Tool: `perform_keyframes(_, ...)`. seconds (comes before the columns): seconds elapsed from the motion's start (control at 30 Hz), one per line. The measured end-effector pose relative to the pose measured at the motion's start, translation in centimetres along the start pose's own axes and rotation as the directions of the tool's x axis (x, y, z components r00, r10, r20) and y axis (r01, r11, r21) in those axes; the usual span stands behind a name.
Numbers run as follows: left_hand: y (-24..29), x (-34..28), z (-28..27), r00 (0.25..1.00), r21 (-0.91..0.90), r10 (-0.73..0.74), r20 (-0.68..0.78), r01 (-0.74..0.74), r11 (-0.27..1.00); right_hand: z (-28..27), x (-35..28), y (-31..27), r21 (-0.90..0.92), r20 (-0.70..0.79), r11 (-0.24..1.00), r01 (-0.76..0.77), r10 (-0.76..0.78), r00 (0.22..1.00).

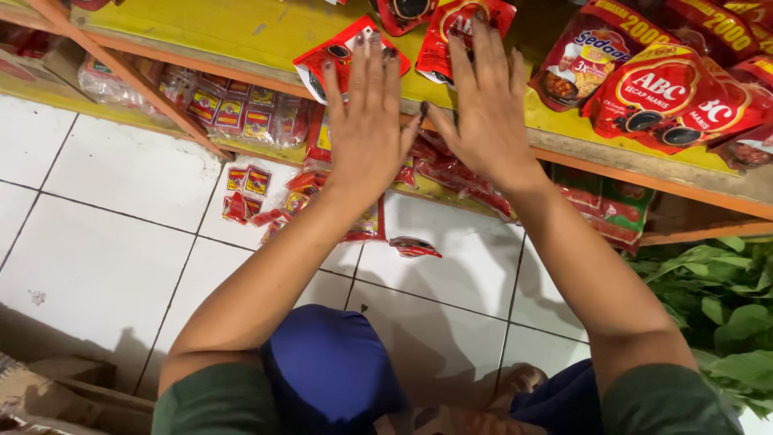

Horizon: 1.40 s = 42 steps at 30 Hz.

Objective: The person organizes spice packets on a shelf by hand, picking up individual packets and groups of packets from the floor and the shelf to rearrange them.

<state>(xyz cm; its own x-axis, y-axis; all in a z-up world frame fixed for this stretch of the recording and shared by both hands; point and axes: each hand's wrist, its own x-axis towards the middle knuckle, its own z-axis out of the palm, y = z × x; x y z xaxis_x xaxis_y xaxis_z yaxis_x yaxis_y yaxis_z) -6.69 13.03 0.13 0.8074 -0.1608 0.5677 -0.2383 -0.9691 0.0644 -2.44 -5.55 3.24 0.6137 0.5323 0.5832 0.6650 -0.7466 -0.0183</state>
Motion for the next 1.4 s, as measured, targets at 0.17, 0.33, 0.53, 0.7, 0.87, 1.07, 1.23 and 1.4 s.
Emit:
perform_keyframes(0.17,-0.6,-1.3,0.2,0.995,-0.030,-0.032,0.090,0.034,0.999,0.3,-1.2,0.6,0.134,0.096,0.990,-0.042,0.030,0.995)
perform_keyframes(0.33,-0.1,-1.0,-1.3,0.999,-0.126,0.005,0.032,-0.001,0.992,-2.1,-3.9,0.8,0.141,0.120,0.990,-0.020,0.003,0.993)
perform_keyframes(0.53,4.3,-1.0,-4.0,0.730,-0.732,-0.104,0.676,0.648,-0.211,-6.9,-7.0,2.1,0.118,-0.185,0.937,0.329,-0.304,0.934)
perform_keyframes(0.7,8.3,0.1,-2.3,0.710,-0.568,0.021,0.704,0.581,-0.583,-10.3,-9.1,2.1,0.106,-0.086,0.942,0.318,-0.310,0.947)
perform_keyframes(0.87,13.0,0.4,0.7,0.866,-0.741,-0.011,0.499,0.420,-0.524,-15.1,-11.8,3.6,0.333,-0.002,0.943,0.004,-0.004,1.000)
perform_keyframes(1.07,16.4,-0.4,1.2,0.982,-0.984,0.088,0.168,0.162,0.073,-16.2,-13.9,6.8,0.470,0.001,0.802,-0.369,0.418,0.909)
perform_keyframes(1.23,17.3,1.0,1.4,0.965,-0.965,0.026,0.261,0.262,-0.032,-17.1,-13.0,9.2,0.312,-0.090,0.946,-0.083,0.117,0.989)
perform_keyframes(1.4,15.5,0.8,1.2,0.958,-0.952,-0.083,0.275,0.283,0.114,-16.3,-9.1,11.9,-0.320,-0.147,0.925,-0.208,0.168,0.975)
